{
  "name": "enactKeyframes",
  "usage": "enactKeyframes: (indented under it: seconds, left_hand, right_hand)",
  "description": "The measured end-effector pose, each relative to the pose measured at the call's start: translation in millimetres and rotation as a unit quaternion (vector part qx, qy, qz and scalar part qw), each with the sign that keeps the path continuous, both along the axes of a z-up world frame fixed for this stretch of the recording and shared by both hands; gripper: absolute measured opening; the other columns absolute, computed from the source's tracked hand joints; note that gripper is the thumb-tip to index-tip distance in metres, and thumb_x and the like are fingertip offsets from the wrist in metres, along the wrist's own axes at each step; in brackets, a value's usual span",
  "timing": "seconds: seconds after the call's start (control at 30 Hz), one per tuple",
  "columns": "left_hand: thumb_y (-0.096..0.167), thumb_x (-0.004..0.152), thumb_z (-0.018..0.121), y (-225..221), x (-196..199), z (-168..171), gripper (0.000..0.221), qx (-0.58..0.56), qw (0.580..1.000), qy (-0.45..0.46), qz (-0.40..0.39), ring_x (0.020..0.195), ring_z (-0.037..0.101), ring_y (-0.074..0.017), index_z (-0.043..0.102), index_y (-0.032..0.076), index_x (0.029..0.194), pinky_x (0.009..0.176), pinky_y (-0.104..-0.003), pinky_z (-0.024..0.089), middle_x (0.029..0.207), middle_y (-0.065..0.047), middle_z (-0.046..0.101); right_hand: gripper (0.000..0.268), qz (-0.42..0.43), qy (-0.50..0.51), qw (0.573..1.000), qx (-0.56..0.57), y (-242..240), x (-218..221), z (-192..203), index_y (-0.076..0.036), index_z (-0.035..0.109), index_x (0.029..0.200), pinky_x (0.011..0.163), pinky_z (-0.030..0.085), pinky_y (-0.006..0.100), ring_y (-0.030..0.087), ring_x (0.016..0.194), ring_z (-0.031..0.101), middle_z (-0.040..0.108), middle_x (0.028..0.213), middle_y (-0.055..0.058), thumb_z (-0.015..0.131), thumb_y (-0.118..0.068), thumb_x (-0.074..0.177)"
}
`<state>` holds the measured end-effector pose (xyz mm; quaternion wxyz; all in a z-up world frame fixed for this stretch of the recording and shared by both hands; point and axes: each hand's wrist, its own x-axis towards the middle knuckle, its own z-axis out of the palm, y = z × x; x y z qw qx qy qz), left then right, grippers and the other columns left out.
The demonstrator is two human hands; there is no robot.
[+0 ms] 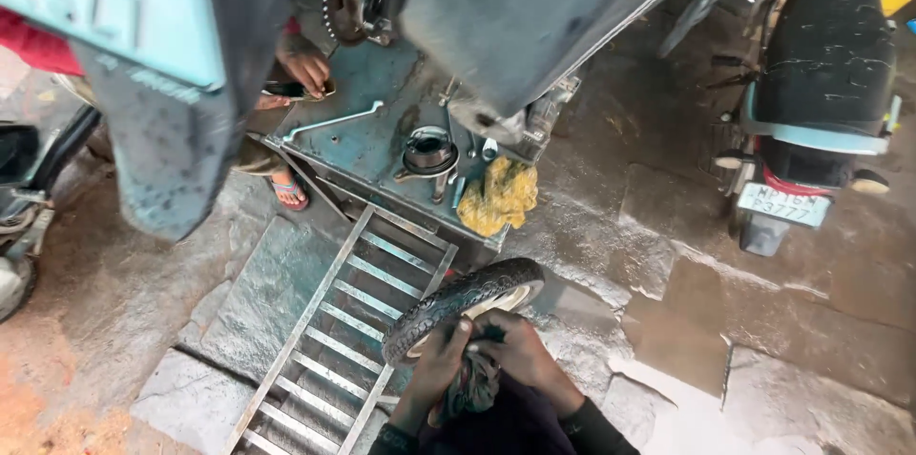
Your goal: Cleaning and assembling a motorcycle wheel and brake assembly.
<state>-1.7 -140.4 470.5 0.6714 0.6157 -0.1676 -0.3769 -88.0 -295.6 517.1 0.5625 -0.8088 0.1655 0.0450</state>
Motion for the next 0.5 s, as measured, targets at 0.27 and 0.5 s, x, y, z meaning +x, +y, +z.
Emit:
enactKeyframes:
  seconds: [0.27, 0.5]
  left_hand:
    - [0.022, 0.095, 0.063, -51.0, 45.9, -22.4, 0.025, 0.184, 0.964, 0.045, 0.187, 0.070, 0.062, -0.0166, 0.076, 0.001, 0.101, 0.064, -0.034, 0.049, 0.083, -0.010, 0.071]
    - [-0.001, 0.090, 0.054, -83.9, 158.6, -42.5, 0.025, -0.049, 0.934, 0.211, 0.286, 0.078, 0.072, -0.0267, 0.066, 0.001, 0.112, 0.064, -0.039, 0.060, 0.092, -0.014, 0.074]
  right_hand:
    - [0.037, -0.075, -0.124, 0.985, -0.091, -119.4, 56.7, -98.7, -0.005, 0.068, 0.127, 0.085, 0.057, 0.035, 0.022, 0.100, 0.074, 0.075, 0.117, 0.014, 0.072, -0.009, 0.090]
    - [0.048, -0.122, -0.217, 0.865, -0.436, -162.2, 161.0, -92.8, -0.002, 0.069, 0.105, 0.080, 0.052, 0.056, 0.044, 0.091, 0.067, 0.070, 0.099, 0.023, 0.084, -0.032, 0.070]
